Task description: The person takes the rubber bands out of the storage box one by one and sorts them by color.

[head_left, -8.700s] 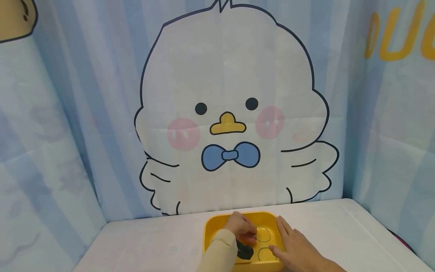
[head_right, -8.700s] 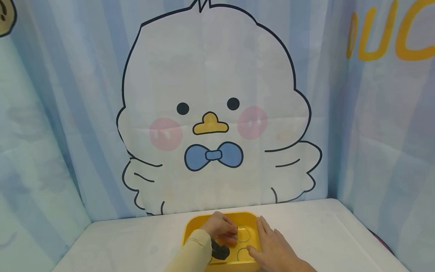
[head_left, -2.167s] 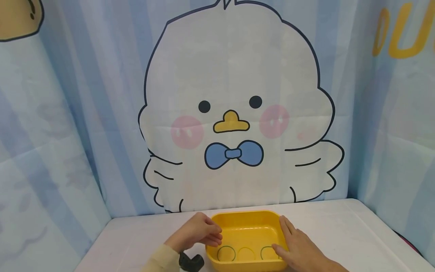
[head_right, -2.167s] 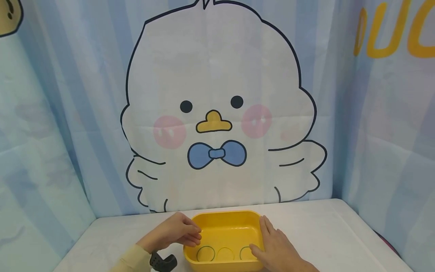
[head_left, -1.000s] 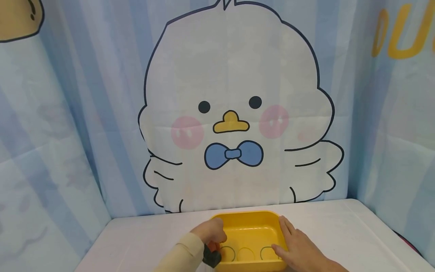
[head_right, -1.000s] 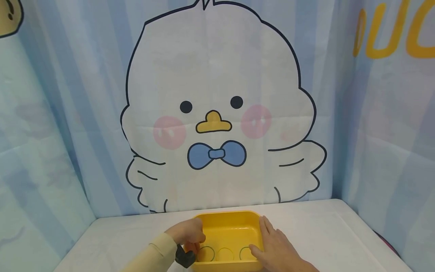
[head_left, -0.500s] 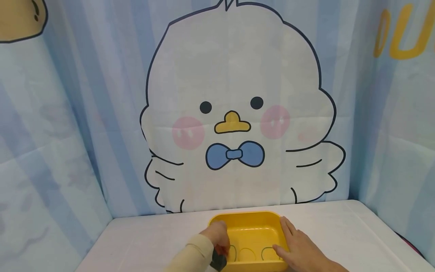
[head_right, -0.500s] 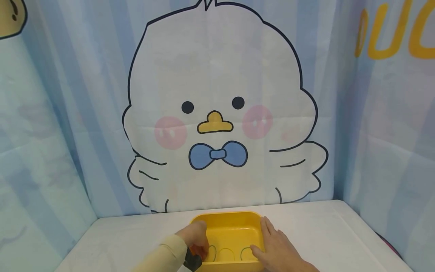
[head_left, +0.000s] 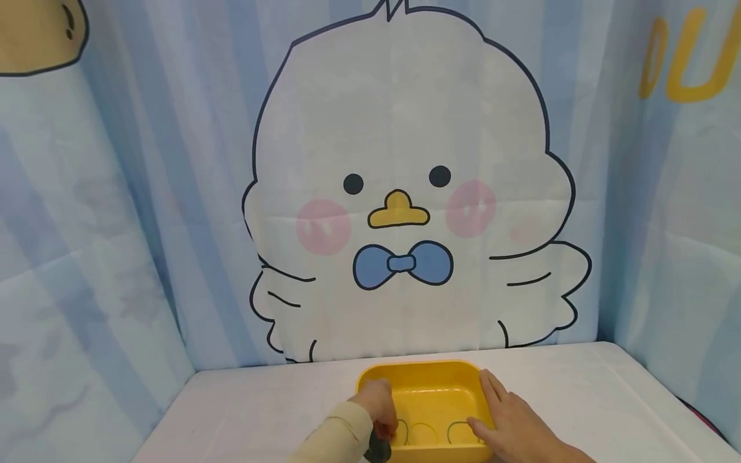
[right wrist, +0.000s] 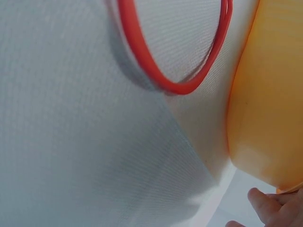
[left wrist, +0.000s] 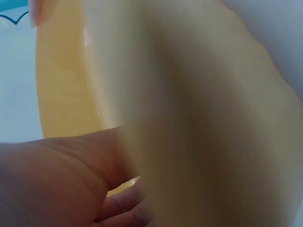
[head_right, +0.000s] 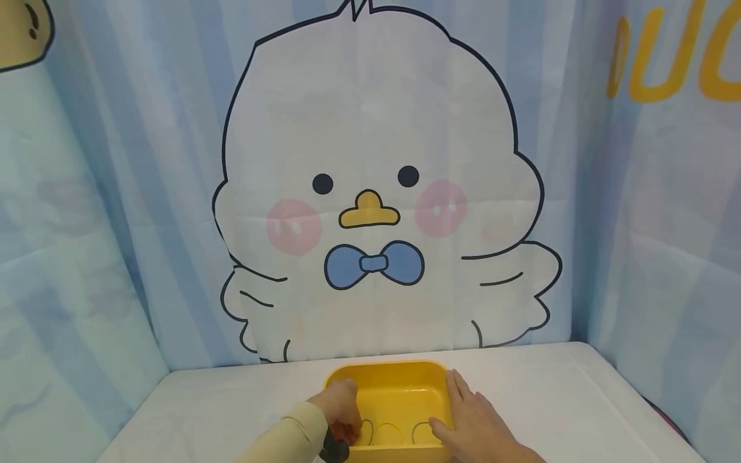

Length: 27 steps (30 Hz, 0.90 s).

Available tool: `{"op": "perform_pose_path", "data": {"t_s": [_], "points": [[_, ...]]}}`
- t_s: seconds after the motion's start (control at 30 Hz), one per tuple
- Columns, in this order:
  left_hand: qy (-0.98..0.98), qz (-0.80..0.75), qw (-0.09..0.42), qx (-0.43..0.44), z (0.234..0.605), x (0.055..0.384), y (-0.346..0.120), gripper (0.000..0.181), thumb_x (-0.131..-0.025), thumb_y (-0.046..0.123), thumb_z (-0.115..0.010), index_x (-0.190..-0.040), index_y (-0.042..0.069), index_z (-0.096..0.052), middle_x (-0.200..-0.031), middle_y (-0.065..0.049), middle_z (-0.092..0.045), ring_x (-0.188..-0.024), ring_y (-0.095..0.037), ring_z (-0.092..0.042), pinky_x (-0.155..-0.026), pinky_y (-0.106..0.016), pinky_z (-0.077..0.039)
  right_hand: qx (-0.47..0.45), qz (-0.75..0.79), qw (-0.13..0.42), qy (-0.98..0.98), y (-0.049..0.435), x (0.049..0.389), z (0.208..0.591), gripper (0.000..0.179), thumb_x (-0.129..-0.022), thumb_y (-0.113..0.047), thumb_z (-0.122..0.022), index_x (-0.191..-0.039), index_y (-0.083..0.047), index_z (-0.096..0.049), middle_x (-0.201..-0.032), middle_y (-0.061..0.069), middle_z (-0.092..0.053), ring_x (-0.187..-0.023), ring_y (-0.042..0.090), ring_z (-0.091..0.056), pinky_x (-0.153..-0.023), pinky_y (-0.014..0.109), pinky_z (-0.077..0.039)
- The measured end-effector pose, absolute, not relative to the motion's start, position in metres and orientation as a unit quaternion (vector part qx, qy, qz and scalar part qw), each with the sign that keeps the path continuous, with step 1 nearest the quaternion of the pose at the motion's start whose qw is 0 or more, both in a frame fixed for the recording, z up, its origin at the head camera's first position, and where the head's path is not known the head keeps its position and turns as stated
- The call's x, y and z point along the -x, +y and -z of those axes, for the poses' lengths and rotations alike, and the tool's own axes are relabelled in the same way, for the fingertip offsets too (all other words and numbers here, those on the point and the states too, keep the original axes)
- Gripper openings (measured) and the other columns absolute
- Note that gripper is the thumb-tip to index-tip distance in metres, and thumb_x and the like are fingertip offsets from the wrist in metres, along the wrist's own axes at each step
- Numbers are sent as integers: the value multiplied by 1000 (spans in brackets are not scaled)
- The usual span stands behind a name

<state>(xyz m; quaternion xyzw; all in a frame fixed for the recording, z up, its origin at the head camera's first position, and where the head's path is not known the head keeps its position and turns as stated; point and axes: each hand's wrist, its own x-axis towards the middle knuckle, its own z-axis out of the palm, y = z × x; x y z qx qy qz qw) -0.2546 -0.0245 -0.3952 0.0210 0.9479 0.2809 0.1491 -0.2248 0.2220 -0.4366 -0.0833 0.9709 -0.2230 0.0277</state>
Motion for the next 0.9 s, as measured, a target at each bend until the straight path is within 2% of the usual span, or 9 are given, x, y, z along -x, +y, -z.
{"op": "perform_pose_path", "data": {"t_s": [0.13, 0.3, 0.43, 0.9], "points": [[941, -297, 159, -28, 396, 254, -25, 24, -73, -11, -74, -72, -2, -51, -58, -18, -69, -66, -32, -75, -43, -24, -54, 89, 226, 26, 970, 223, 225, 438, 97, -91, -58, -59, -154, 5, -20, -159, 24, -28, -116, 30, -56, -107, 64, -41], [941, -301, 153, -29, 398, 253, -25, 24, -72, -9, -74, -73, -2, -51, -58, -18, -69, -64, -32, -74, -44, -26, -55, 91, 229, 25, 969, 223, 225, 437, 97, -91, -57, -59, -154, 6, -21, -158, 25, -29, -114, 30, -56, -106, 64, -41], [939, -310, 143, -34, 399, 251, -26, 25, -71, -9, -73, -73, 0, -50, -59, -20, -69, -62, -31, -74, -41, -24, -53, 87, 225, 26, 970, 222, 225, 437, 97, -91, -58, -59, -154, 5, -21, -159, 23, -29, -114, 28, -56, -107, 63, -41], [934, -324, 148, -28, 397, 251, -26, 27, -75, -2, -77, -74, 0, -50, -60, -21, -69, -62, -33, -74, -34, -20, -44, 84, 227, 28, 970, 223, 226, 438, 97, -91, -59, -58, -154, 5, -21, -159, 23, -29, -115, 28, -56, -107, 63, -42]]}}
